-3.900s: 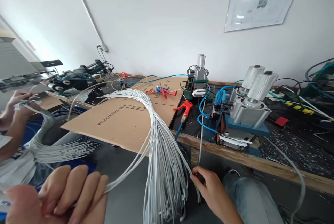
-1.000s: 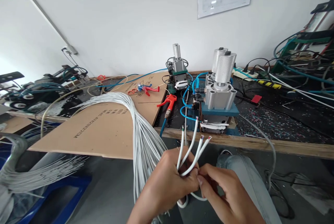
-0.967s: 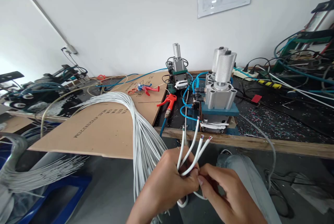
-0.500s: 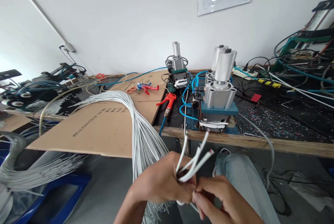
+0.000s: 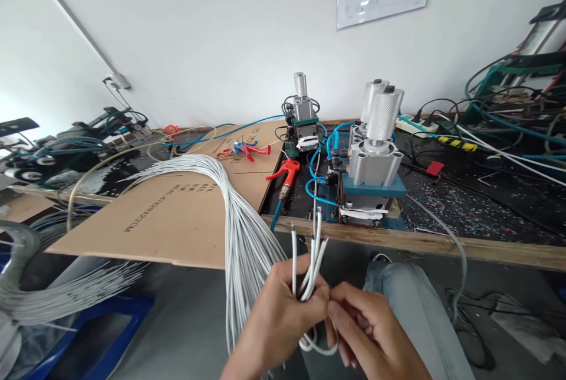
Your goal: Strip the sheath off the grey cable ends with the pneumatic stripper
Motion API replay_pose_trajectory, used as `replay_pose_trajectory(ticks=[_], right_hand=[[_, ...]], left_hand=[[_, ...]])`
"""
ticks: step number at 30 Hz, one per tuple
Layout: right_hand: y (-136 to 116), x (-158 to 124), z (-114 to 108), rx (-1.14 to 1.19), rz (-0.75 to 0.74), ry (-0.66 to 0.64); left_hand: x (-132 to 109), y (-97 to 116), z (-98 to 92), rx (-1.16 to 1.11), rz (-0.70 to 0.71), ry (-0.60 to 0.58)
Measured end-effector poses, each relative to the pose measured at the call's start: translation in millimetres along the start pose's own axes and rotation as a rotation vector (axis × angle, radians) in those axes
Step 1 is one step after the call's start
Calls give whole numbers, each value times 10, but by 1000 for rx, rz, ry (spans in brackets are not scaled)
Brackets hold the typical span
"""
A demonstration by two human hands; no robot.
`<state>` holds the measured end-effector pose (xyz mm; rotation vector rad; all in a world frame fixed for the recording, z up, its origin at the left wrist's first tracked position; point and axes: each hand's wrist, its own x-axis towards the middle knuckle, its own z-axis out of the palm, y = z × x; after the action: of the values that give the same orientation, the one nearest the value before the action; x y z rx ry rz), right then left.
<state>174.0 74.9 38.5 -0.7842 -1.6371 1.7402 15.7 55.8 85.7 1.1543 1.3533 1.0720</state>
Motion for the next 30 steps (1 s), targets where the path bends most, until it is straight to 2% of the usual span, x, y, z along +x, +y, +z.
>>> replay_pose_trajectory(ticks=[2, 4, 8, 12, 15, 18, 20, 21, 22, 23, 26, 27, 28, 30], right_hand=[[-22, 34, 107, 153, 16, 149], [-29, 73, 245, 220, -4, 270], [-26, 121, 453, 289, -30, 406], [-15, 119, 506, 290, -14, 427], [3, 107, 404, 239, -14, 334], [12, 92, 146, 52, -81, 124], [1, 79, -47, -162, -172, -44], [-11, 73, -117, -248, -204, -98], [-26, 67, -158, -289, -210, -112], [-42, 62, -162, -272, -184, -86], [-74, 67, 14, 9, -40, 122], [-73, 76, 101, 105, -13, 182], [-66, 87, 175, 169, -5, 222], [-39, 107, 243, 201, -20, 241]], left_hand=[[-12, -8, 160, -107, 23, 197], [-28, -17, 294, -195, -8, 307], [-68, -27, 365, -323, -14, 366], [-88, -87, 335, -329, 0, 378], [-71, -113, 226, -299, 11, 309], [-35, -48, 0, -156, 41, 91], [-18, 19, -118, 40, 17, -84], [-14, 43, -133, 126, 4, -124], [-14, 54, -110, 170, 6, -111], [-14, 51, -52, 165, 25, -48], [-14, -34, 223, -38, 109, 299], [-11, -70, 293, -87, 116, 383], [-7, -100, 329, -115, 110, 431], [2, -120, 278, -141, 79, 386]])
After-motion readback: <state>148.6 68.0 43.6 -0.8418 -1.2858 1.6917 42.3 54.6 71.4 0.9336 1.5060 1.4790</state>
